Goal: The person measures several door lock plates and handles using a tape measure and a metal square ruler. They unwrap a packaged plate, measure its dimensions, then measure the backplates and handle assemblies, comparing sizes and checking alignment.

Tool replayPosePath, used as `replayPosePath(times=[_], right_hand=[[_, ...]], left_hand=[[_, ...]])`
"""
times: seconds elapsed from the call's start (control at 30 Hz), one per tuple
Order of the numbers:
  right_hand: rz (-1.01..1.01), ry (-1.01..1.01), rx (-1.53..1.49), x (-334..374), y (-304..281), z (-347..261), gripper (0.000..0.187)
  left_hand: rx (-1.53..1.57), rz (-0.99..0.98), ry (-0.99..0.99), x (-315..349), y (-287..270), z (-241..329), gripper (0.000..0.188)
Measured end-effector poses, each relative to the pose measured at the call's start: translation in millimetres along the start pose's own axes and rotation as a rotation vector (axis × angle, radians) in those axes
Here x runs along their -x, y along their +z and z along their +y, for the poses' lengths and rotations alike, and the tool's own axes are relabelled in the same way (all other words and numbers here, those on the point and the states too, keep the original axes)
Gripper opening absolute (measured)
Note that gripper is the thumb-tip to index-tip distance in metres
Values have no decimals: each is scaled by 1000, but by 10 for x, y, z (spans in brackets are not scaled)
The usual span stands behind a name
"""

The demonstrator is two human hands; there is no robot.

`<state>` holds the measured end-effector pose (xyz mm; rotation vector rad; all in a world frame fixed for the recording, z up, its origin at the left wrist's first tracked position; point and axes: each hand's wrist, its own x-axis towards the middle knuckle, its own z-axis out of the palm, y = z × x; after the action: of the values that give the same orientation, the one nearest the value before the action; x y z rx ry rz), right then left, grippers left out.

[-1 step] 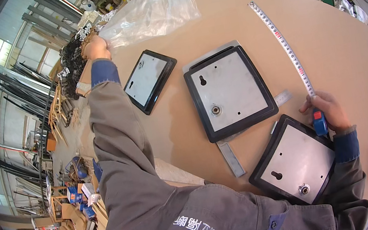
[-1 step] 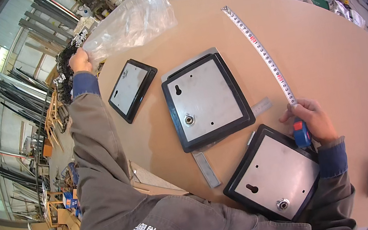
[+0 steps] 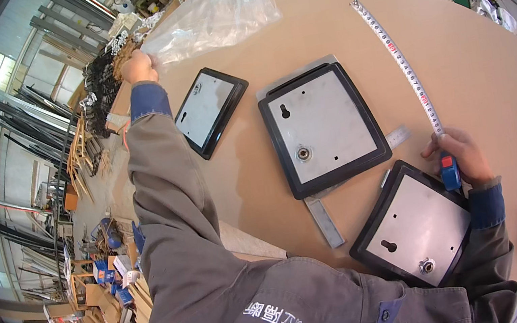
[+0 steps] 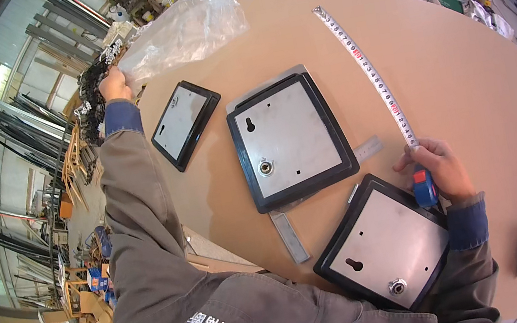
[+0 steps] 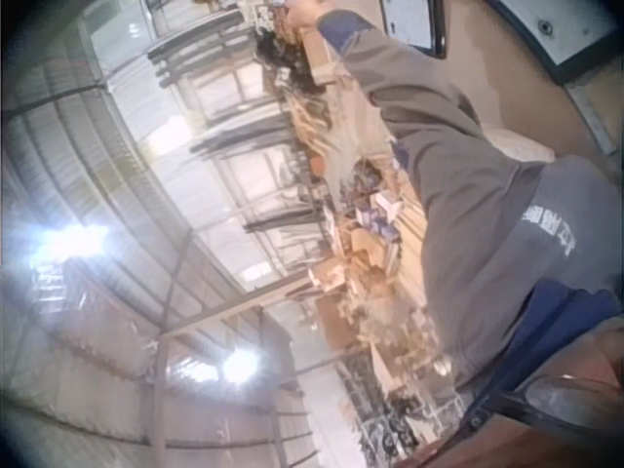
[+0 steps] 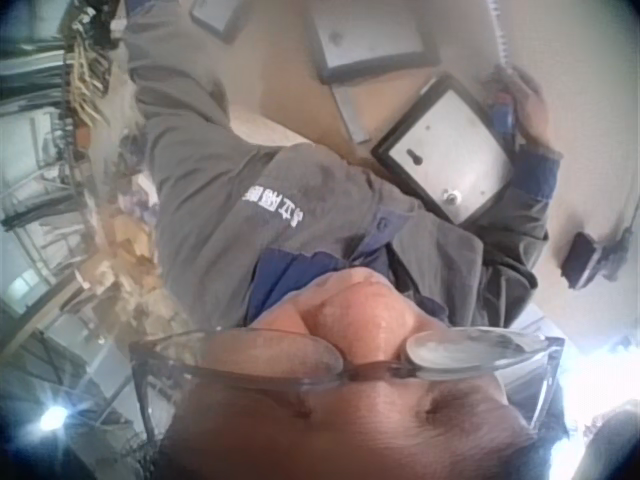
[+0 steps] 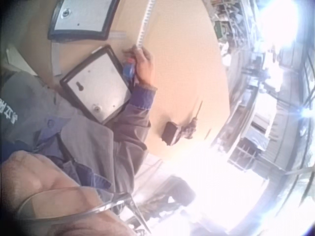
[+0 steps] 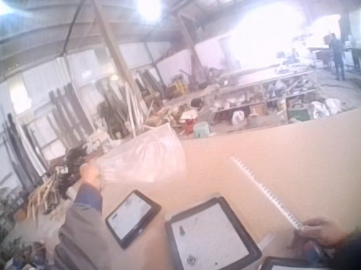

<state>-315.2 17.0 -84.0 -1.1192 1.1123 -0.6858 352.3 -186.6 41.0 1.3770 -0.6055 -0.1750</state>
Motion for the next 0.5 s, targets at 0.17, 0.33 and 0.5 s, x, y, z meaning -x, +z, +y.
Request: replayPosePath(times=[0.17,0.33,0.5], right_hand=[[7,-15,-6,-37,37,45,29],[19,-3,-55,-23,30,29,23],[30,-4,-71,-20,-2,96,21]], left_hand=[[111,-289,-163,127,-160,-307,34],[-462,-221,726,1210,-238,-210,38],[-203,-841,-87,2745,-762,195,26]])
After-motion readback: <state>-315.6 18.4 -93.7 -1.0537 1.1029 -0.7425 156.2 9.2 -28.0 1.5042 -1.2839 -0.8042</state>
